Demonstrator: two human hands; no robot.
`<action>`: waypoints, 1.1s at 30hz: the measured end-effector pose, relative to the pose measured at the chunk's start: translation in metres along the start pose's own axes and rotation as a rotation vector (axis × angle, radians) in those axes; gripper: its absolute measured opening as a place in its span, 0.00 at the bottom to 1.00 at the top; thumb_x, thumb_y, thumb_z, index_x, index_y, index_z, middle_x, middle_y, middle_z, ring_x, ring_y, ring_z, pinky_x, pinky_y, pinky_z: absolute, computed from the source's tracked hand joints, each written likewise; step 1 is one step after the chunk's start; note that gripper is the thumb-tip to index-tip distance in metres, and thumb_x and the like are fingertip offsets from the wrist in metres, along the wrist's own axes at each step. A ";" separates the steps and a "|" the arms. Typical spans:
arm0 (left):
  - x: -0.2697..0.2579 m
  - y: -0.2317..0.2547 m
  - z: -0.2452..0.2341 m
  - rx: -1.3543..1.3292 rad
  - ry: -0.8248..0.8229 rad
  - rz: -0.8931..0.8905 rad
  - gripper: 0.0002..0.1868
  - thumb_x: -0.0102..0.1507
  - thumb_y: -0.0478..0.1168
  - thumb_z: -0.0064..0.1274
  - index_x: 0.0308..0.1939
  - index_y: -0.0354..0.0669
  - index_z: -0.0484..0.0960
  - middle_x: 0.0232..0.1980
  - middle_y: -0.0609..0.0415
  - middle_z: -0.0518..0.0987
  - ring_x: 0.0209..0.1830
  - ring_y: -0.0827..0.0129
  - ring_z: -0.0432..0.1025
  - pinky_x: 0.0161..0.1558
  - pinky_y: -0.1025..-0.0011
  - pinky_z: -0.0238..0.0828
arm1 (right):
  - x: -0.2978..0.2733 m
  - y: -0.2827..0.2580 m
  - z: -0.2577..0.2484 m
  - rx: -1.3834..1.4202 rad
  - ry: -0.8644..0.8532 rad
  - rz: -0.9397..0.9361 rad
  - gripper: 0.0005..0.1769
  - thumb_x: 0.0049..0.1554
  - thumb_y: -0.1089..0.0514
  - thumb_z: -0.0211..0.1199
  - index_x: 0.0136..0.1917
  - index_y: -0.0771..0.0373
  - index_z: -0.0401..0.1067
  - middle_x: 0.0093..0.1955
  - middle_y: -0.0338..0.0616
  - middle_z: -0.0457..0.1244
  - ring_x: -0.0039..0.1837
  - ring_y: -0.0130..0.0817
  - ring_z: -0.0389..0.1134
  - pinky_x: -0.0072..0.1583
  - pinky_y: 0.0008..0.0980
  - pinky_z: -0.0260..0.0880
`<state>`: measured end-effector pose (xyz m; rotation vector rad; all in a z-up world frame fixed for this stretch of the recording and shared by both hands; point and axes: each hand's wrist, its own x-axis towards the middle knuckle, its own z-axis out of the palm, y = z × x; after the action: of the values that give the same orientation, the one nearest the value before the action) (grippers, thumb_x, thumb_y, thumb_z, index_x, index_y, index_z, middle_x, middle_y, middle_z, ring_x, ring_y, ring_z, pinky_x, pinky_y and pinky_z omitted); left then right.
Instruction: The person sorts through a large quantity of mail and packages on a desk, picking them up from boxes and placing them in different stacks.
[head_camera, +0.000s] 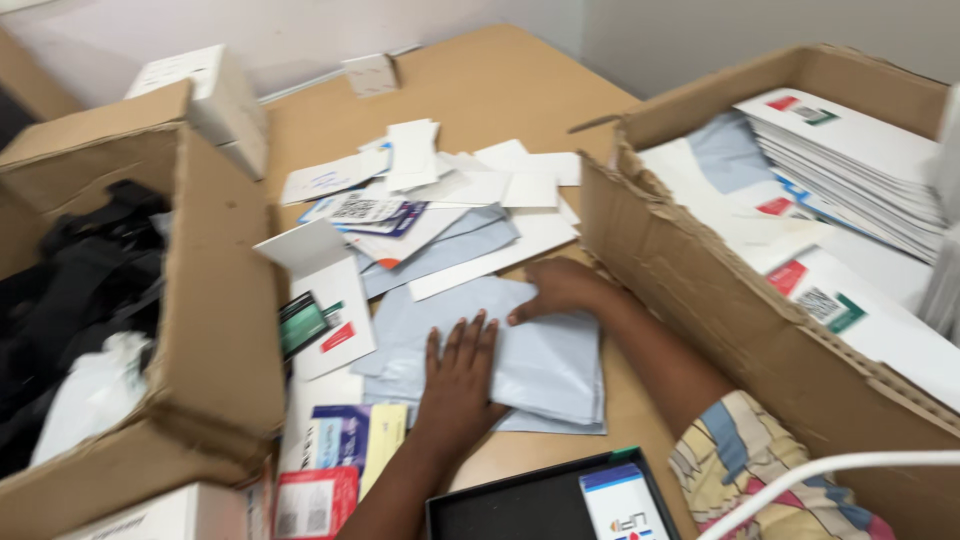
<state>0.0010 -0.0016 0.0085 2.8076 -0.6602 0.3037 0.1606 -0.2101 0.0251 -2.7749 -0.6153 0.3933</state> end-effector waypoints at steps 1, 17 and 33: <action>0.000 0.000 -0.001 0.008 -0.019 -0.009 0.61 0.48 0.56 0.68 0.76 0.38 0.50 0.81 0.42 0.51 0.79 0.46 0.46 0.74 0.39 0.27 | 0.002 0.001 0.003 0.033 0.000 -0.001 0.51 0.40 0.25 0.72 0.61 0.67 0.73 0.61 0.59 0.69 0.62 0.51 0.71 0.63 0.42 0.70; 0.001 -0.002 0.001 -0.022 0.033 0.053 0.62 0.48 0.54 0.69 0.76 0.37 0.49 0.78 0.40 0.52 0.78 0.46 0.47 0.73 0.38 0.28 | -0.012 -0.031 -0.014 0.100 0.025 0.044 0.31 0.43 0.38 0.75 0.50 0.63 0.79 0.49 0.52 0.71 0.52 0.45 0.73 0.54 0.43 0.70; -0.006 0.000 0.003 -0.003 0.127 0.114 0.63 0.50 0.60 0.65 0.79 0.38 0.49 0.82 0.41 0.50 0.82 0.43 0.45 0.76 0.36 0.29 | 0.001 -0.001 -0.010 0.269 -0.132 -0.037 0.33 0.43 0.46 0.74 0.60 0.60 0.76 0.54 0.48 0.73 0.55 0.39 0.74 0.58 0.37 0.71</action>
<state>-0.0039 -0.0002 0.0038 2.7254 -0.7910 0.4971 0.1640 -0.2106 0.0349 -2.4936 -0.5947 0.6068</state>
